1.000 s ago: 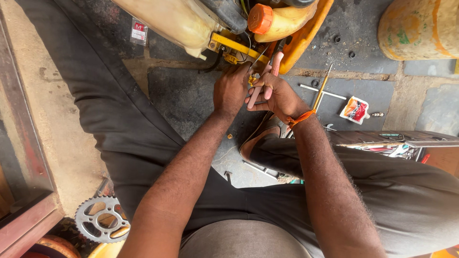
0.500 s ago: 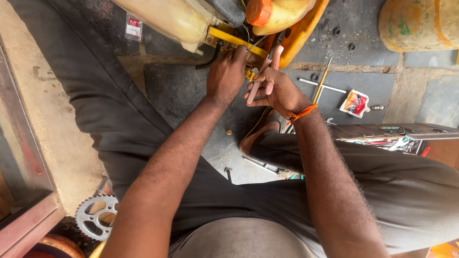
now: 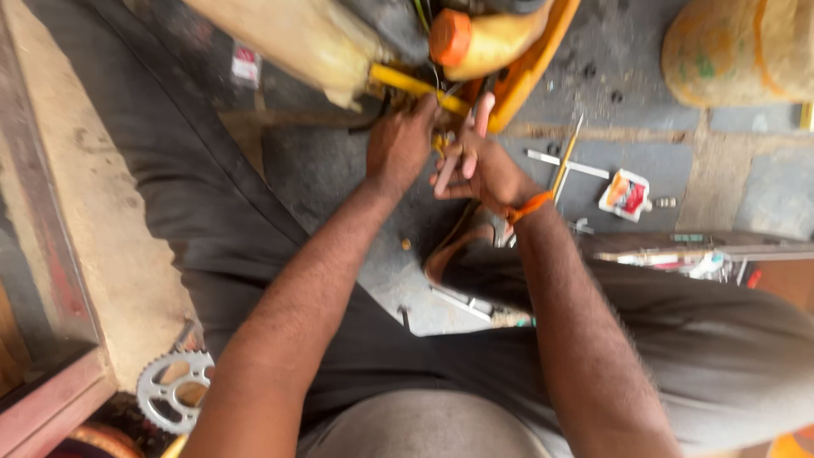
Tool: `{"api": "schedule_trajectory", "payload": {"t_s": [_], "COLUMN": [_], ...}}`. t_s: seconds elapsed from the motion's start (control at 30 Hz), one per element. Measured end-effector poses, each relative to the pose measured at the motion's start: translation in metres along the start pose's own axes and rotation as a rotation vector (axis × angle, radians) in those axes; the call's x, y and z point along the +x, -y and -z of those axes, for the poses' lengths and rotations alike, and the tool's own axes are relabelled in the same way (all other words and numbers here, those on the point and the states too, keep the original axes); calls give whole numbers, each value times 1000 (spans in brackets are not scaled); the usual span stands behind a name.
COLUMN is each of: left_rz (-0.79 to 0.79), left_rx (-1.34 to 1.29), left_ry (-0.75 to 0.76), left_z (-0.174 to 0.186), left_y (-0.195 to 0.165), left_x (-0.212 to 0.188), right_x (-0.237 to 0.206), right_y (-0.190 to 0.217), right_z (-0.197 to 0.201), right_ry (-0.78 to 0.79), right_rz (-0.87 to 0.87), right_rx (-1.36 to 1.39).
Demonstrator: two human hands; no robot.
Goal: The person uses a screwdriver to adjust a small component on a yellow and white motorized machine. The hands remain in frame throughout, manipulating the tool with both hands to tighten or loosen a screw on the machine's side.
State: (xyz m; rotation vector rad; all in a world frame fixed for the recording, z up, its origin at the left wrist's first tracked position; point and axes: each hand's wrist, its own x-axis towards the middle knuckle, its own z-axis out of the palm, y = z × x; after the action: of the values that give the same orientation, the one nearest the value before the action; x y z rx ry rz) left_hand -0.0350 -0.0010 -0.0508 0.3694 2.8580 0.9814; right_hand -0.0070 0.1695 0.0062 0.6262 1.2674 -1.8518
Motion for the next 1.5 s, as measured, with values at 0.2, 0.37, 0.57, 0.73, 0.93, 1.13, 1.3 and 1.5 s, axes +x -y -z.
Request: {"api": "schedule_trajectory", "payload": {"t_s": [0.2,0.37,0.57,0.73,0.93,1.13,1.3,1.5], "left_rz": [0,-32,64,47,55,94,84,88], "left_rx": [-1,22,18,-45,-133,-138,-196,-34], "left_ry": [78,128,193,129,47,56,43,126], "left_z": [-2,-3,14,17,16,14,3,3], "left_y": [-10,-10,-23,-31,-35,-29,-25,-10], "left_x": [-7,-4,1,0,3,0,-7,-3], "right_x": [3,6,2,1,-1,-4,-6,-3], "right_y": [-3,-6,3,5,5,11,10,12], "right_z": [4,5,-1,-3,-5,-8,-9,-10], "right_ry": [28,60,61,59,32,30,46,18], "right_rz": [38,77,52,60,54,49,75,16], "right_rx": [-51,-64,-114,-108,-114,-118,-152,-128]}}
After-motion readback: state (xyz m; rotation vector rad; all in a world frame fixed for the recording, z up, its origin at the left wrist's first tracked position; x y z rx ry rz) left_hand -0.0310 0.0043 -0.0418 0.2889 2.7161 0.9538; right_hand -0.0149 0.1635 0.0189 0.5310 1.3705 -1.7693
